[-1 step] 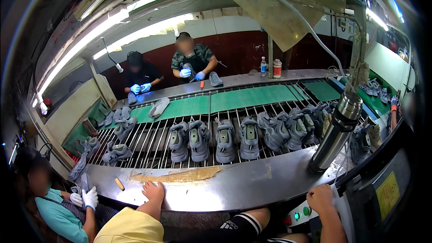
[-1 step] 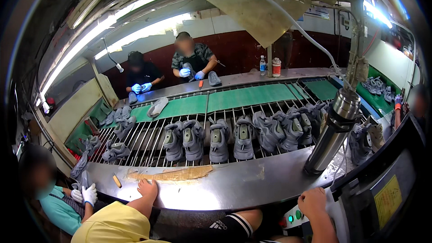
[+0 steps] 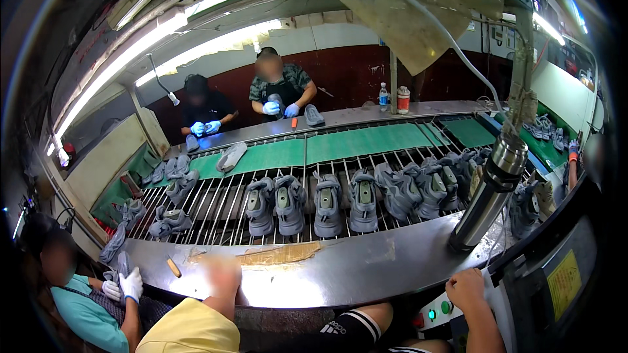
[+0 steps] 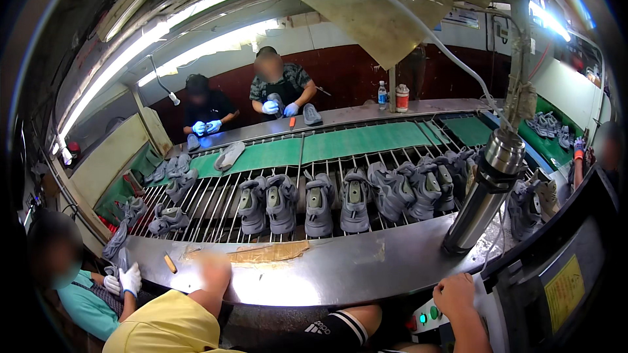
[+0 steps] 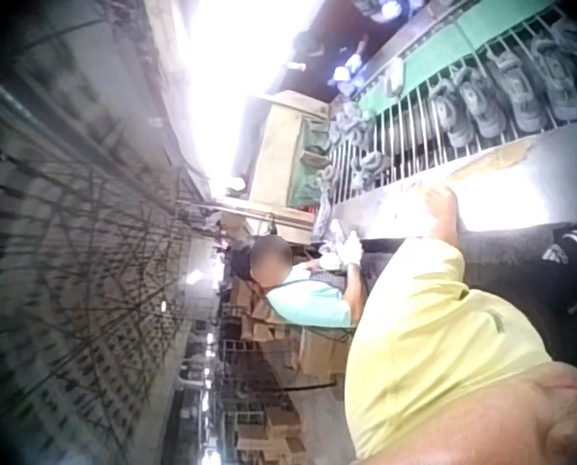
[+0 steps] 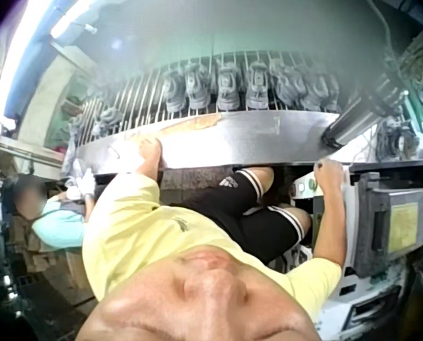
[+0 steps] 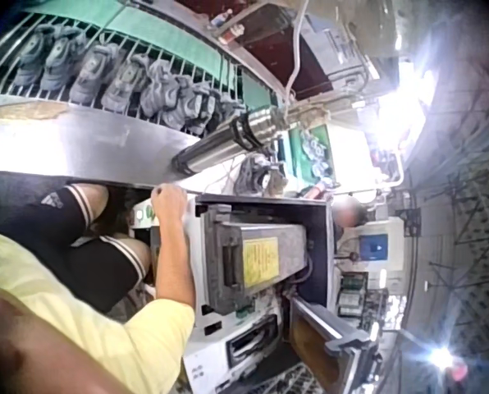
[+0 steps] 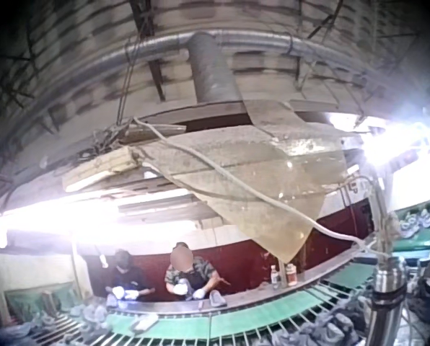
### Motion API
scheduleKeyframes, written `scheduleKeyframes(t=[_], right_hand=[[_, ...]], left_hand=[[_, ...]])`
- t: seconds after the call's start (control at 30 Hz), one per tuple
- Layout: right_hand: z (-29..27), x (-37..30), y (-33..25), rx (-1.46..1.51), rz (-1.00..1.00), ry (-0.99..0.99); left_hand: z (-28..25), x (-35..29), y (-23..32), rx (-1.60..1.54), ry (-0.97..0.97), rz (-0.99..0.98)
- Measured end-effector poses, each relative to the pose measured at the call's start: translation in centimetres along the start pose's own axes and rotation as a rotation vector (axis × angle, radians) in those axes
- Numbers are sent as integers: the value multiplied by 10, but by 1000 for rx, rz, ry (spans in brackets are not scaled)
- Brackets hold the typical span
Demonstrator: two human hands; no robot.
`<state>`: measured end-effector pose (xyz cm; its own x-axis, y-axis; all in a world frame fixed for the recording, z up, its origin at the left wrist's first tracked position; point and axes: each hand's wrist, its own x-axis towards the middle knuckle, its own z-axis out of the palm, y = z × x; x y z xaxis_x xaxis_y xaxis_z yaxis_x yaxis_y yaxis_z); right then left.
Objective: The person takes grey shoes from a conveyor belt, places them into a lasting machine one by one, and returns them to the belt after the machine process.
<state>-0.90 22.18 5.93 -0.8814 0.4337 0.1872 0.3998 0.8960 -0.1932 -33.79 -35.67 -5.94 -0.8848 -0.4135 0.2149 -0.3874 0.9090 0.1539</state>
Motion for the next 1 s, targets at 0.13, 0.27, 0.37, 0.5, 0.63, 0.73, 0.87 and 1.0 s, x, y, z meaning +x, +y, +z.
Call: scheduleKeyframes(t=[0.13, 0.27, 0.37, 0.5, 0.63, 0.73, 0.87, 1.0], right_hand=[[-4, -3, -3, 29, -21, 16], [-6, -5, -4, 38, -27, 28], [-4, -5, -4, 34, -36, 44], [-4, -5, -4, 32, -47, 56], [-5, -4, -6, 37, -33, 25], [-6, -5, -7, 47, -40, 44], [-5, -6, -8, 45, -47, 57], [-4, -6, -7, 56, -59, 67]], left_hand=[[1, -9, -2, 52, -40, 14], [4, -8, -3, 37, -12, 21], [5, -7, -6, 36, 6, 20], [8, -6, -7, 28, 21, 26], [10, -4, -9, 17, 39, 28], [11, -3, -8, 8, 48, 34], [11, -2, -10, 6, 62, 37], [11, 0, -11, 9, 81, 40]])
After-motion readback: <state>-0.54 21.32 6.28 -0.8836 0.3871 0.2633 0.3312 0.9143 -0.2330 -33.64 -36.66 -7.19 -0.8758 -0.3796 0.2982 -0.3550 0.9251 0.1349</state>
